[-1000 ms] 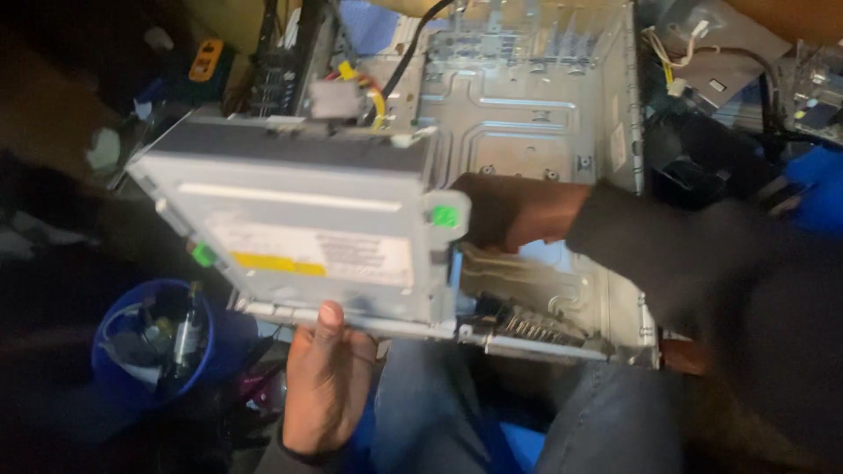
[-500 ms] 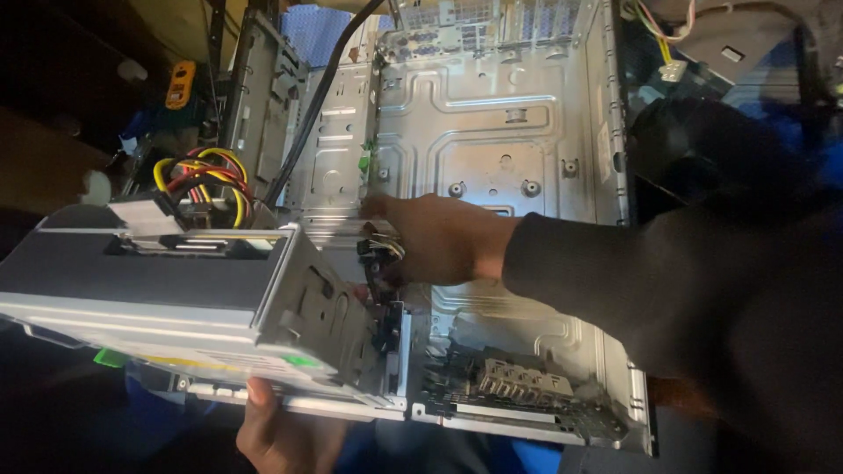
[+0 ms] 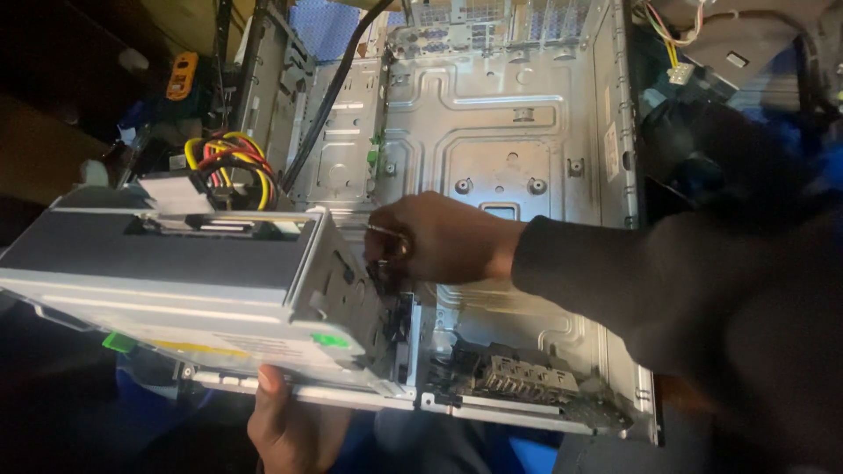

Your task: Disassembling and cleaning components of a desktop computer.

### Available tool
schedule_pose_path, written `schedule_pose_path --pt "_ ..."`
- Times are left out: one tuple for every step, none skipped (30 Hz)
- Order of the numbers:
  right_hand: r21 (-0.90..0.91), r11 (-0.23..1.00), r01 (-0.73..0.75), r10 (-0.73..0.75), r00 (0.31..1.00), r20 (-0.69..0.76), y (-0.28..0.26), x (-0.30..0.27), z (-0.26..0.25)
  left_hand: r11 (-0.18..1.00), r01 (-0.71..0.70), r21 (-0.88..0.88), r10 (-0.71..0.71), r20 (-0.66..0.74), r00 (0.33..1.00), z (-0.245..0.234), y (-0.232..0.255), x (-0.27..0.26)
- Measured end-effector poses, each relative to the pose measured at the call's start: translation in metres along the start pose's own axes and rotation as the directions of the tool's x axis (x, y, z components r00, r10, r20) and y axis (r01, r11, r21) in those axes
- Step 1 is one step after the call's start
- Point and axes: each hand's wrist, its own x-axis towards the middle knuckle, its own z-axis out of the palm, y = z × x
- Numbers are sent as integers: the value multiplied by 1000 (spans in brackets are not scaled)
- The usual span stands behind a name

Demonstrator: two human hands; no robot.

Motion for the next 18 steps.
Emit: schedule_pose_path --pt "53 995 87 -87 996 4 4 3 1 999 -30 -17 32 134 990 5 1 -1" --pt "107 979 172 -173 985 3 9 5 2 998 -58 -39 66 264 962 9 2 -1" --pt "110 979 171 -174 985 15 3 3 1 997 -59 -43 68 253 965 18 4 -4" --pt "86 989 123 -126 992 28 -3 0 -1 998 -35 -50 45 218 975 27 7 -7" --pt "55 995 81 -82 996 31 -9 0 -5 998 -17 -55 28 193 981 38 10 -5" --pt "52 995 85 -86 996 34 -8 1 -5 998 -23 -57 33 192 981 37 12 -5" --pt "59 995 84 -87 994 59 -7 1 -5 998 3 -64 11 212 977 35 12 -5" --pt "66 994 83 -88 993 84 -5 1 -5 997 28 -70 -11 234 972 34 13 -4" --pt "62 995 81 -86 993 86 -5 0 -4 997 29 -74 -11 234 972 34 12 -5" --pt "124 990 66 -81 989 120 -5 -1 -3 997 28 -75 -10 224 974 35 12 -5" --pt "184 982 49 -78 985 153 -4 -1 -3 997 26 -77 -9 216 976 35 12 -4" --pt "179 983 48 -76 985 153 10 2 -1 996 25 -81 -7 219 976 35 12 -1" --pt "421 897 -131 31 971 235 25 4 4 991 73 -116 -40 271 962 33 12 0" --pt "614 725 -310 114 935 337 39 6 9 981 123 -148 -69 324 944 31 13 0" --pt "607 730 -315 115 932 345 19 -6 -1 980 118 -158 -63 319 946 34 13 0" --pt "342 919 -195 151 977 150 -2 -18 -10 980 128 -152 -74 321 944 36 15 0" --pt "13 994 -111 112 993 -48 -23 -29 -18 980 135 -147 -82 321 944 38 16 0" --pt "6 994 -107 108 993 -37 -21 -39 -21 979 128 -157 -73 314 947 40 18 0"
